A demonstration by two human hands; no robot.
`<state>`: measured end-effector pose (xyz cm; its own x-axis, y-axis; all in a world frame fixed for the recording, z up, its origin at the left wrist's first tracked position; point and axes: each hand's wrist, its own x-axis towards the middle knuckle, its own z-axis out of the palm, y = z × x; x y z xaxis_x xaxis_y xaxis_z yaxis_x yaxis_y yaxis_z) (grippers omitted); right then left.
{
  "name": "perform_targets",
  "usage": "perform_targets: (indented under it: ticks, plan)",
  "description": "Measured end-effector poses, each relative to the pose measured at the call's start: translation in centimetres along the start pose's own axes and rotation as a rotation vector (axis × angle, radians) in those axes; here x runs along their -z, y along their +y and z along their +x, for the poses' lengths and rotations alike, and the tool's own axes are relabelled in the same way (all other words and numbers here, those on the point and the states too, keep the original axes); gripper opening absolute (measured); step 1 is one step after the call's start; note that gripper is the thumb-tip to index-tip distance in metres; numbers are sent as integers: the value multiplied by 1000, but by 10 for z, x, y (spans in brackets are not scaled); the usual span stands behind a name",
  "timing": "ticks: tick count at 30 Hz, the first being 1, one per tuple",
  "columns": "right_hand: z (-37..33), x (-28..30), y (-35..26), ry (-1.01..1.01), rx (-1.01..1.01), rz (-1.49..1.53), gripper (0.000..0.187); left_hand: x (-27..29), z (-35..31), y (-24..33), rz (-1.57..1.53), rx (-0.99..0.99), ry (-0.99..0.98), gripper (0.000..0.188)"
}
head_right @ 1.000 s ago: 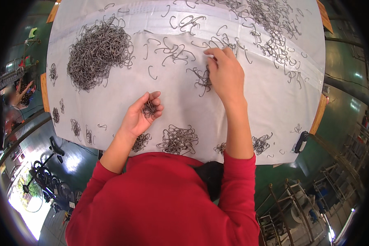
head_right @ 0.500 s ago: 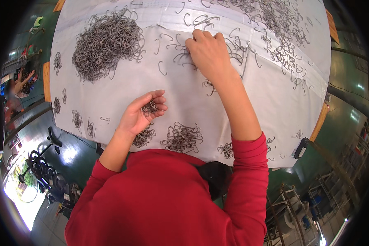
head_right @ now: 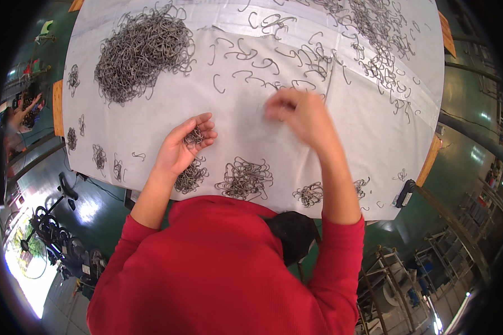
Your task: The person sorts small metal hooks on a white tablecloth, picking them up one by one and placing them into a growing pile. Another person is visible across the table performing a similar sorting task.
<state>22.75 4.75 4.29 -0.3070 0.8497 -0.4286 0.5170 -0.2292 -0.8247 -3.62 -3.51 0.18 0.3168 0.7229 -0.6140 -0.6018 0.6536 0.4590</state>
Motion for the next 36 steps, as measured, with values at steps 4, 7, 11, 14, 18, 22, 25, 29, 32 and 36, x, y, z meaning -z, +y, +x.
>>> perform_targets:
  ticks: [4,7,11,14,18,22,25,29,32,36]
  plan:
    - [-58,-44,1,-269,-22,-31,9,-4,3,-2,38,2,19,38]
    - [-69,-46,7,-109,-14,-158,21,-4,4,-1,56,7,30,38]
    - [-51,-36,11,265,-153,-283,40,-5,4,-1,70,-4,30,38]
    - [-43,-40,12,198,-73,-342,52,-5,4,-2,49,-4,38,38]
    - [-46,-53,1,108,31,-273,49,-2,5,-3,49,-9,27,38]
    - [-52,-54,9,210,5,-302,32,-2,5,-3,56,-10,21,38]
    - [-55,-46,20,348,52,-354,17,-2,6,-3,75,-19,11,39]
    - [-45,-32,28,418,85,-445,9,-2,4,-3,76,-24,23,39]
    - [-36,-35,25,333,195,-473,10,-4,4,-2,95,-18,32,39]
    - [-21,-41,27,180,414,-748,11,-1,6,-3,70,-24,-6,39]
